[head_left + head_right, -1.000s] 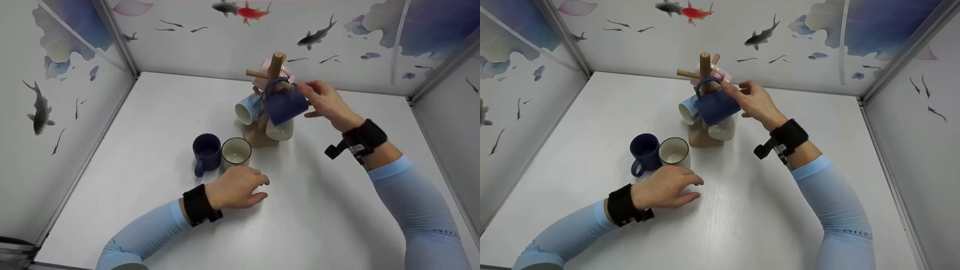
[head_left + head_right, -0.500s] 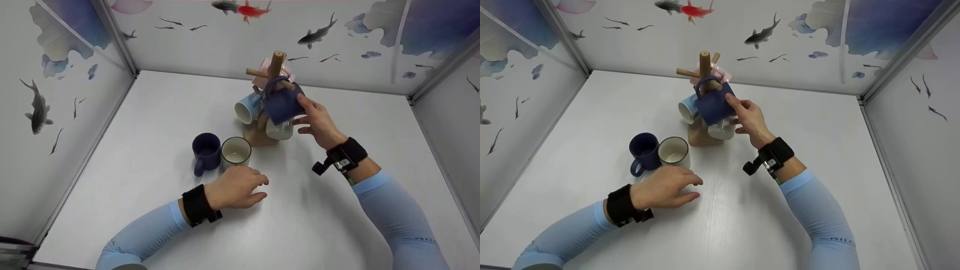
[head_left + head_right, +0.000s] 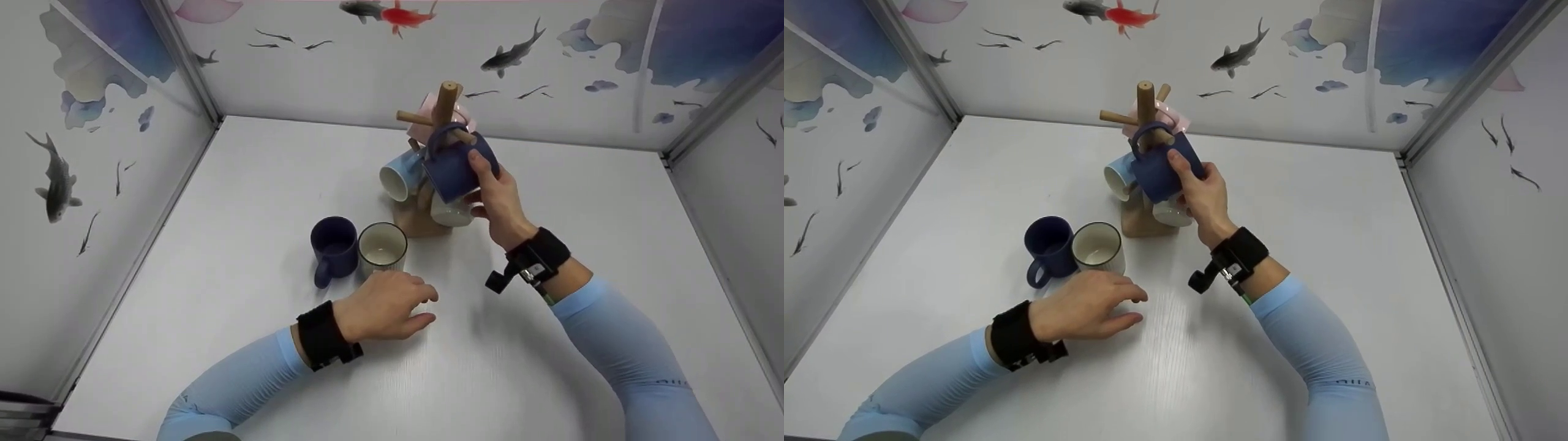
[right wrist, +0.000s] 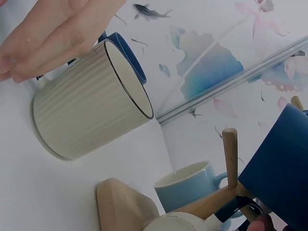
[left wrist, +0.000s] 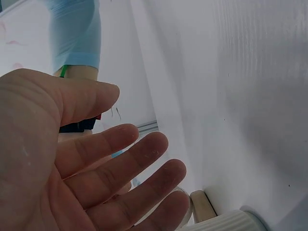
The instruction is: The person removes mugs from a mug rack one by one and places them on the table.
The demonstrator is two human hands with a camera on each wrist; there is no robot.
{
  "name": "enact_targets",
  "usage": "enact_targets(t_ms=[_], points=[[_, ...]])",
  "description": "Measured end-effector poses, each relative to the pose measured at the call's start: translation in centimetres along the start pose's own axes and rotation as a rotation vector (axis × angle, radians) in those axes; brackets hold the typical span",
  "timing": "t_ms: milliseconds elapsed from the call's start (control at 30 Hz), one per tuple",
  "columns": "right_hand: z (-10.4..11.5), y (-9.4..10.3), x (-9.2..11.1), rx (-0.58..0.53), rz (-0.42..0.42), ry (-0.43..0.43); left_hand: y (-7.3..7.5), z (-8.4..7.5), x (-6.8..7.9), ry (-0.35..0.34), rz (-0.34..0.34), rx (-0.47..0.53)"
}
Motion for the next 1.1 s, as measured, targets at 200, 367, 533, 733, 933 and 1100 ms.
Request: enact_targets(t_ms=[200,367,533,733,933,1100], points=[[-0.1,-1.2,0.3,-0.179,-0.042,-0.022,0.1,0.1,0.1,0.004,0.004,-0.001],[-0.3,-2.1,0.5,-0.323,-0.071,-0.029,0.1,0.1,0.1,0.011,0.011,-0.005],[-0.3,-2.8,0.9,-0.407,-0.097,-0.008,0.1,0.1,0.1,0.018,0.02,0.001],[0.1,-3.2,1.0,-0.491,-0.102,0.021,0.1,0.1,0.2,0.01,0.007,-0.013],[0.3,-3.4,1.0,-0.523,-0.115,0.033,0.1,0.1,0.3,0.007,0.004,-0.017],[0.5,-3.3,0.8,-0.524,-0.101,0.046,0.2,0.1,0.2,0.0,0.005,-0.015]])
Point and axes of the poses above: each hand's wrist, its own x-axis away from the middle knuckle, its own y-axis out of the back of the hand, z = x × y, the point moved 4 cm from there along -x, towards the middle knuckle, and after that the axes turned 12 degrees about -z, right-handed, at the moved point
